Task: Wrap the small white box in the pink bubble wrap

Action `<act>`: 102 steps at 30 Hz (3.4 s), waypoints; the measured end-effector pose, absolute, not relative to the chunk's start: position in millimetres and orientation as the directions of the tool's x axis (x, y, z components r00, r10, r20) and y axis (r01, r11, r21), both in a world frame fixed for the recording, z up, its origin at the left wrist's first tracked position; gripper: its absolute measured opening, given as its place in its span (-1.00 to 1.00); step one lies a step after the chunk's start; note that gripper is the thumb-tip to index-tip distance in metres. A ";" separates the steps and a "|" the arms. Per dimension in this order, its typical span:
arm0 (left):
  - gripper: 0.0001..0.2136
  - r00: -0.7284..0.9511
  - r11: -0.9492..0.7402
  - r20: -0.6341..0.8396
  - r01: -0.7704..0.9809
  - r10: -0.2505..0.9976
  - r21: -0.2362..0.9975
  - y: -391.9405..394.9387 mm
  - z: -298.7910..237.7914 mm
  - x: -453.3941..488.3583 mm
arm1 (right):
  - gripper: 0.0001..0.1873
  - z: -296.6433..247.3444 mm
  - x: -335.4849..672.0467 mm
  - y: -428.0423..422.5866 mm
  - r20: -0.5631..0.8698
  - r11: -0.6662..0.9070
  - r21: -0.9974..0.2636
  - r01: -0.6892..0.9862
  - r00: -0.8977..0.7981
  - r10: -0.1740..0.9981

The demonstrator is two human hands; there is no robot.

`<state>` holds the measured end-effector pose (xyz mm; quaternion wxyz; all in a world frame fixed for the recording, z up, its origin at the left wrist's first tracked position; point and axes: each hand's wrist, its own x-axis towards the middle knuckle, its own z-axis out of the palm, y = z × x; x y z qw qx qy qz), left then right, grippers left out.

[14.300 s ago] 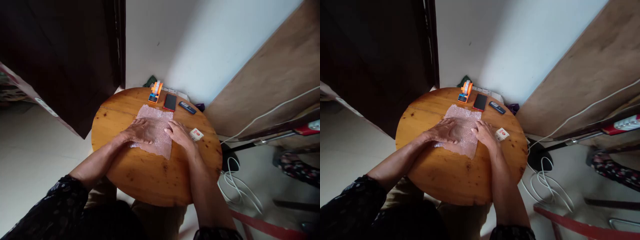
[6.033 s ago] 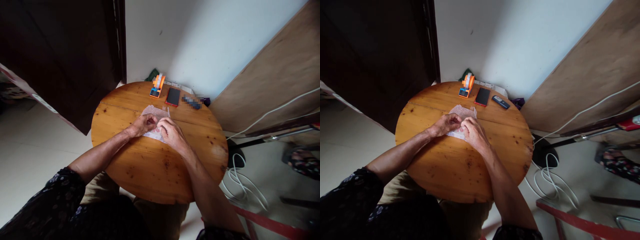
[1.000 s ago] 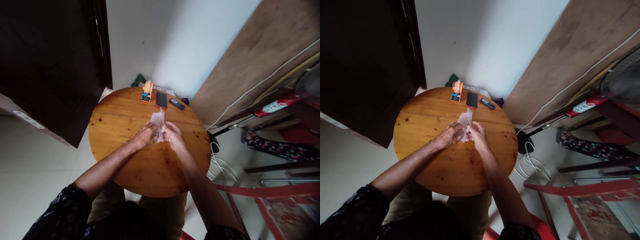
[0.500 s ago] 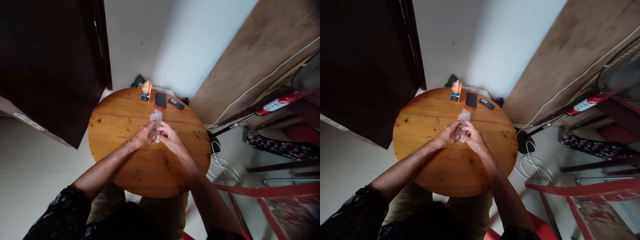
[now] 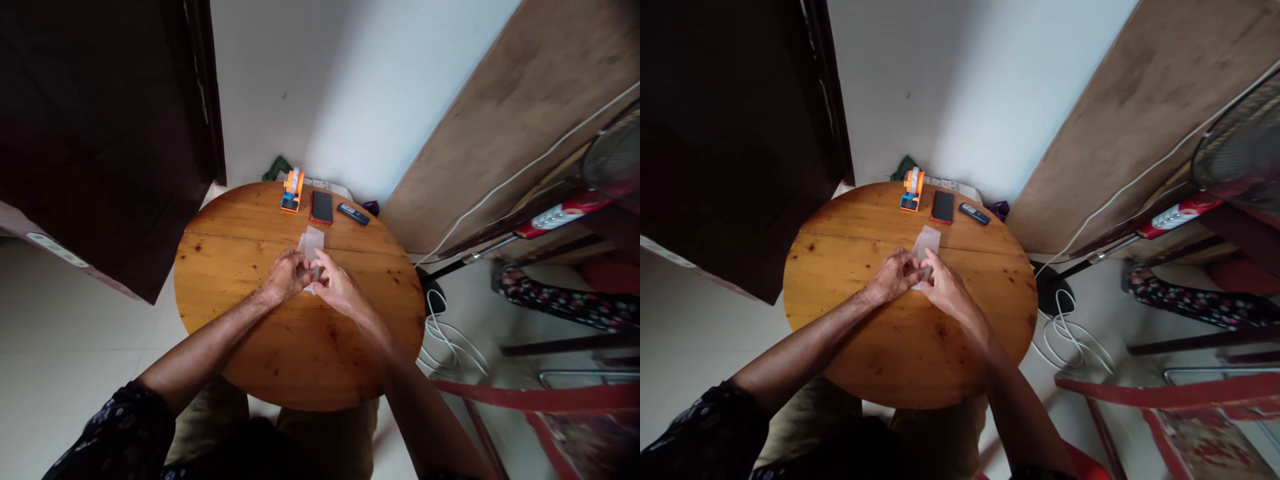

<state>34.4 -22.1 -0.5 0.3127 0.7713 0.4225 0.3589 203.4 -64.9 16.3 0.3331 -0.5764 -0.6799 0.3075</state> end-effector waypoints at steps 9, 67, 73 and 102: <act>-0.65 0.394 -0.456 0.291 0.435 0.872 0.777 -25.1 -9.1 37.2 | -0.50 25.2 233.8 -41.1 0.150 0.152 -0.909 0.389 -0.036 0.988; -0.63 0.370 -0.455 0.265 0.724 0.890 0.518 -30.0 10.4 27.7 | -0.82 21.4 205.1 -6.7 0.116 0.132 -0.953 0.272 -0.073 0.991; -0.38 0.229 -0.301 0.196 0.712 0.954 0.635 -28.2 14.2 25.9 | -0.88 21.2 208.9 -31.8 0.231 0.263 -0.782 0.564 -0.130 0.964; -0.56 0.582 -0.088 -0.089 0.269 0.808 0.959 -13.1 15.2 6.7 | -0.58 -10.4 213.8 -40.4 -0.082 -0.050 -0.976 0.214 -0.148 0.986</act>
